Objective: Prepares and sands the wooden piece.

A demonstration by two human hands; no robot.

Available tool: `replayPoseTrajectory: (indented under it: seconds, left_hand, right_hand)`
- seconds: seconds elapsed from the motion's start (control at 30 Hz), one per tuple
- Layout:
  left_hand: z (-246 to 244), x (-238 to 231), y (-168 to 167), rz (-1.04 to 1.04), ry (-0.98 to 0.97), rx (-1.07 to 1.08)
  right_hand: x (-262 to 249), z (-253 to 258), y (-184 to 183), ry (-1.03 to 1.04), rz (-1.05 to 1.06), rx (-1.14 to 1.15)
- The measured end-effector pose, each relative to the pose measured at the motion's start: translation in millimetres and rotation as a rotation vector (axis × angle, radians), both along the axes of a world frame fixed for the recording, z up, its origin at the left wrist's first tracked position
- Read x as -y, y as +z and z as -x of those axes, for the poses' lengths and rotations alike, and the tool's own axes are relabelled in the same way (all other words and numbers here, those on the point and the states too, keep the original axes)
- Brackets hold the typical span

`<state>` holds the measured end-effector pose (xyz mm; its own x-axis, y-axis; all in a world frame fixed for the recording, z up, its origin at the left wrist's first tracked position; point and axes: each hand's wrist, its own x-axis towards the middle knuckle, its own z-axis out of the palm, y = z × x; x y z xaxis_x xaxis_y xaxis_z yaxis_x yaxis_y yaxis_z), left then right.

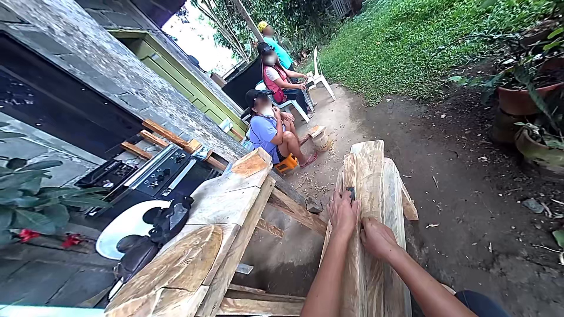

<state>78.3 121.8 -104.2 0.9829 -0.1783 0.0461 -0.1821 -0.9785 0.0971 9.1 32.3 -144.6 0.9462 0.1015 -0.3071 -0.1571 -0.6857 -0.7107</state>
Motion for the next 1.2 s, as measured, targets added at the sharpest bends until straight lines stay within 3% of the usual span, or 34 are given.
replayPoseTrajectory:
  seconds: [0.2,0.43,0.67,0.93,1.2]
  left_hand:
    - [-8.5,-13.7,-11.3,0.239,-0.027,0.032]
    - [-9.1,1.3,-6.7,0.058,0.054,0.045]
    - [-25.2,-14.2,-5.7,0.251,0.096,-0.008]
    - [-7.1,6.8,2.7,-0.008,0.148,0.002]
    - [-10.0,7.3,8.3,0.014,0.185,-0.070]
  right_hand:
    - [2.0,1.5,-0.9,0.009,-0.003,0.009]
    - [1.4,-0.2,-0.9,0.008,0.002,0.011]
    - [0.3,1.5,-1.3,0.006,0.008,0.021]
    - [-0.7,3.0,-2.1,-0.003,0.022,0.024]
    - [-1.3,1.8,-1.6,-0.004,0.029,0.007]
